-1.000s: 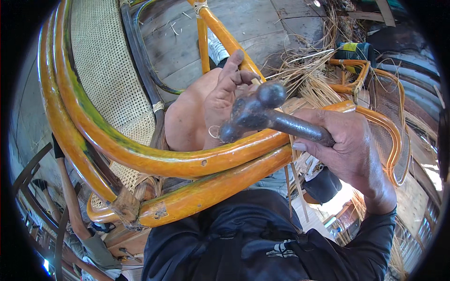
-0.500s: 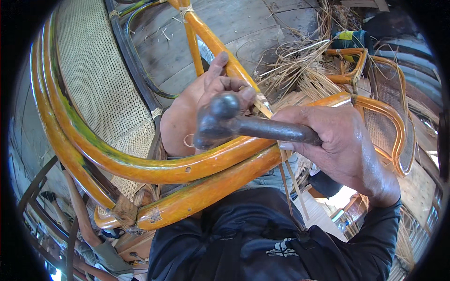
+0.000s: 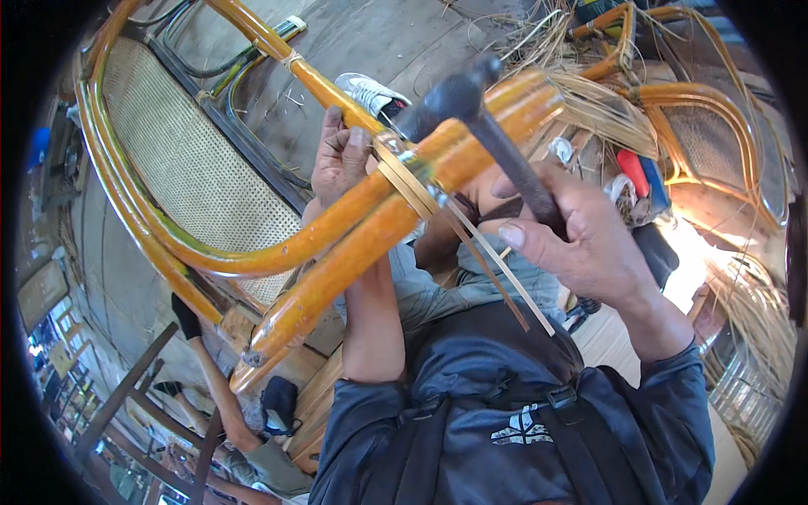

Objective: Repairing a bamboo chair by wrapping rattan strips around joints and securing them with nails.

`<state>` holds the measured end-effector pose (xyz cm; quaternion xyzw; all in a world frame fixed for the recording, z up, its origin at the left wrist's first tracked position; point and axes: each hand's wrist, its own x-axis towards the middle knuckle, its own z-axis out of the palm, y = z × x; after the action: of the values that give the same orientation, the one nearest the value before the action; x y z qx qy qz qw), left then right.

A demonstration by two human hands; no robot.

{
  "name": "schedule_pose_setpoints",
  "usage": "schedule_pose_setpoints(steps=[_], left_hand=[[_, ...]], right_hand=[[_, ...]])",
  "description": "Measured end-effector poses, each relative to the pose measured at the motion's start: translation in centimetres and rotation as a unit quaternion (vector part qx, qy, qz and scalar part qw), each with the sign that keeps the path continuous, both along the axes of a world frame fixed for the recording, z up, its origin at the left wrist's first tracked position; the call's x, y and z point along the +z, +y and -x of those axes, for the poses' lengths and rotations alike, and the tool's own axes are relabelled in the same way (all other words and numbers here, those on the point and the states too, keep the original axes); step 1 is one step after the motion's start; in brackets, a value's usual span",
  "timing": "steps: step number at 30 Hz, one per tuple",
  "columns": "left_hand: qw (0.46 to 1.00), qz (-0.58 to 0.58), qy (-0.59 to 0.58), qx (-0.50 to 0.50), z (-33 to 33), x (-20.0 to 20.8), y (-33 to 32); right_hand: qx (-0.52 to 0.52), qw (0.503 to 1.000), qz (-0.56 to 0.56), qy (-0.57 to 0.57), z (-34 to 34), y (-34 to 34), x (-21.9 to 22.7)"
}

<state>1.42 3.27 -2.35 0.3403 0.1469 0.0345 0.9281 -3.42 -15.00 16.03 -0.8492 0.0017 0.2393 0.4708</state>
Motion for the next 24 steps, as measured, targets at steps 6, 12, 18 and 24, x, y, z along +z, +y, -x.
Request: schedule_pose_setpoints(steps=[6, 12, 18, 24], left_hand=[[0.999, -0.011, -0.007, -0.033, -0.4, -0.1, 1.4], [0.997, -0.061, 0.038, -0.029, 0.0, -0.2, 0.3], [0.993, -0.078, 0.041, -0.076, 0.2, -0.9, 1.2], [0.991, -0.084, 0.036, -0.097, -0.2, -1.4, 2.1]], right_hand=[[-0.053, 0.995, -0.074, 0.035, 6.1, -2.6, -3.8], [-0.050, 0.996, -0.076, -0.011, 8.2, -2.4, -6.3], [-0.070, 0.990, -0.113, -0.055, 8.8, -1.4, -7.7], [-0.100, 0.983, -0.156, -0.016, 9.3, -0.6, -8.4]])
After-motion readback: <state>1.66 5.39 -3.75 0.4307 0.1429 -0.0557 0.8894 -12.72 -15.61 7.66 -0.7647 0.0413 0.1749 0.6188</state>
